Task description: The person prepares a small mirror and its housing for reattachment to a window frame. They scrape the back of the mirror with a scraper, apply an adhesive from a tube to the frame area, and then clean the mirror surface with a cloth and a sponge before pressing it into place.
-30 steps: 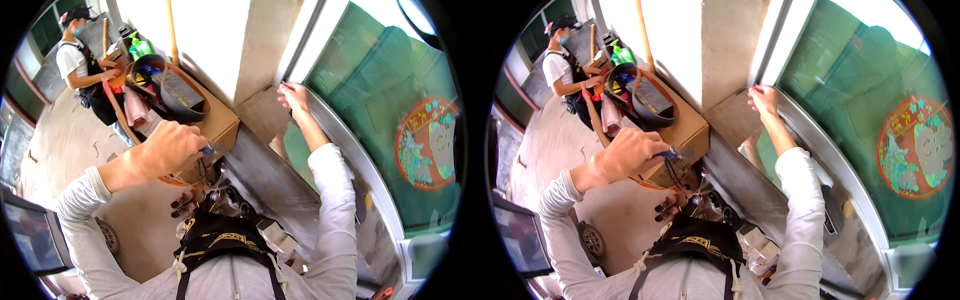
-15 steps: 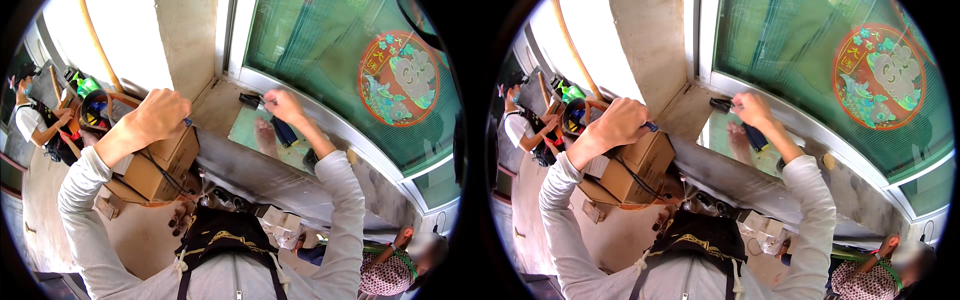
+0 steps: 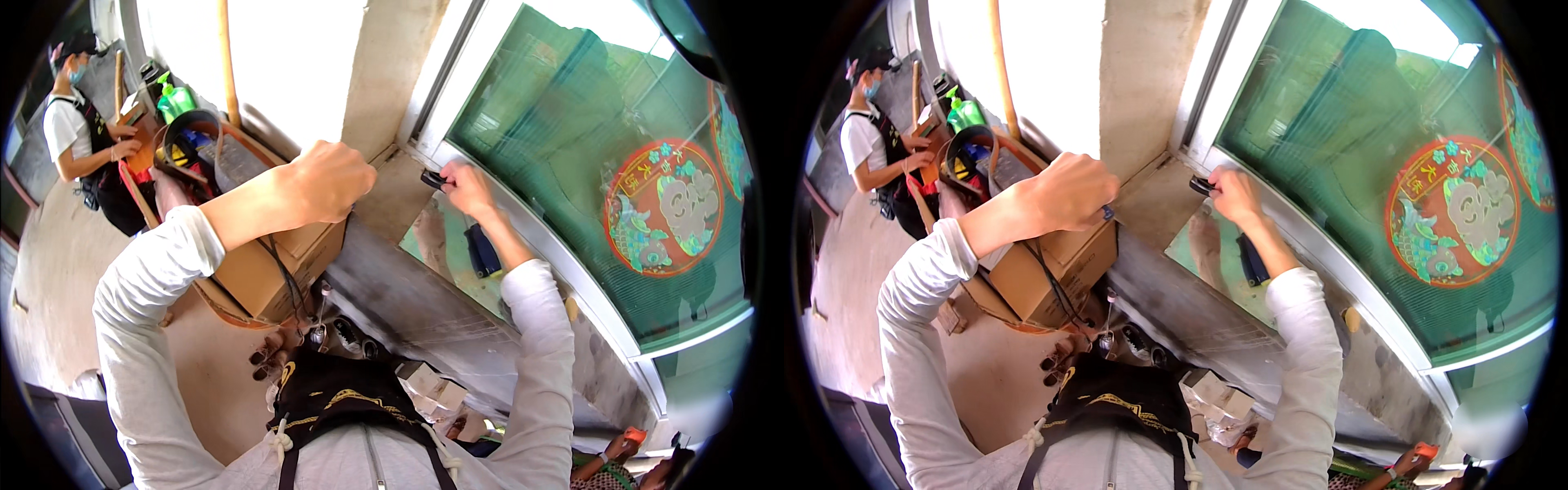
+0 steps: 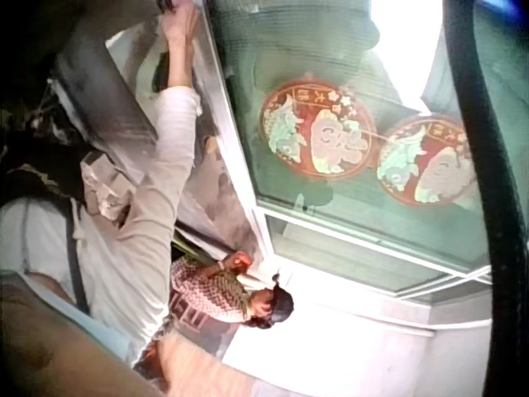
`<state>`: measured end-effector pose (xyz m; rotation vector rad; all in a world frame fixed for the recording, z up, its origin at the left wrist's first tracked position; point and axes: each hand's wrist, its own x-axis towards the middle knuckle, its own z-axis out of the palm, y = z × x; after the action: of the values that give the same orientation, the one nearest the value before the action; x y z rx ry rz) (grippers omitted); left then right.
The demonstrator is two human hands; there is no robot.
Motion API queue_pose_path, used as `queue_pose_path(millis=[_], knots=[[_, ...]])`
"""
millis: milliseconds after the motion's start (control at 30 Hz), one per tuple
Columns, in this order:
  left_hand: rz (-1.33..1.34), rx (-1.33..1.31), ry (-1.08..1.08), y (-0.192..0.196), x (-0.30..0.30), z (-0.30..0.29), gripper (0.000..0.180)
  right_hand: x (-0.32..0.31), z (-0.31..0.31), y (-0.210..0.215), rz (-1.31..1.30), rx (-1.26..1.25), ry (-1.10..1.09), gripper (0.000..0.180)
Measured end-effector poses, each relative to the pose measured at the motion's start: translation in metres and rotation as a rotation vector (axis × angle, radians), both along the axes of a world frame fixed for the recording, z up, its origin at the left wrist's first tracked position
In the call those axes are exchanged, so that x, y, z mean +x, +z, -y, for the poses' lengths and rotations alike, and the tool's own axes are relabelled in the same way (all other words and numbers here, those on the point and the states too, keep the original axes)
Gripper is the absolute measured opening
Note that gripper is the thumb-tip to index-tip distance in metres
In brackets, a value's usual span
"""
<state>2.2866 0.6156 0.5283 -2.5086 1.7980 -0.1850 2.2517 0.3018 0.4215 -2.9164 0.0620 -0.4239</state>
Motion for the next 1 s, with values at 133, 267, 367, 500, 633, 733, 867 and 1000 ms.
queue_pose_path(millis=[133, 267, 367, 500, 633, 733, 867, 1000], knots=[[0.073, 0.014, 0.019, -0.008, -0.007, -0.004, 0.01, 0.005, -0.019, 0.029, 0.221, 0.115, 0.216, 0.022], [0.11, 0.007, -0.003, -0.01, -0.009, -0.006, 0.01, 0.009, -0.026, 0.031, 0.43, -0.209, 0.335, 0.023], [0.095, -0.004, -0.009, -0.01, -0.006, -0.006, 0.01, 0.022, -0.029, 0.023, 0.42, -0.221, 0.304, 0.02], [0.09, 0.083, 0.044, -0.003, -0.012, -0.004, 0.006, 0.044, -0.034, -0.003, 0.358, -0.246, 0.206, 0.013], [0.037, 0.196, 0.125, 0.005, -0.017, 0.0, 0.008, 0.061, -0.036, -0.034, 0.328, -0.405, 0.242, 0.007], [0.046, 0.141, 0.097, 0.002, -0.015, -0.004, 0.005, 0.073, -0.033, -0.05, 0.257, -0.432, 0.176, 0.007], [0.103, 0.014, 0.028, -0.009, -0.011, -0.009, 0.009, 0.082, -0.034, -0.059, 0.278, -0.321, 0.216, 0.003], [0.059, 0.14, 0.079, 0.003, -0.017, -0.005, 0.005, 0.07, -0.033, -0.04, 0.456, -0.049, 0.158, 0.012]])
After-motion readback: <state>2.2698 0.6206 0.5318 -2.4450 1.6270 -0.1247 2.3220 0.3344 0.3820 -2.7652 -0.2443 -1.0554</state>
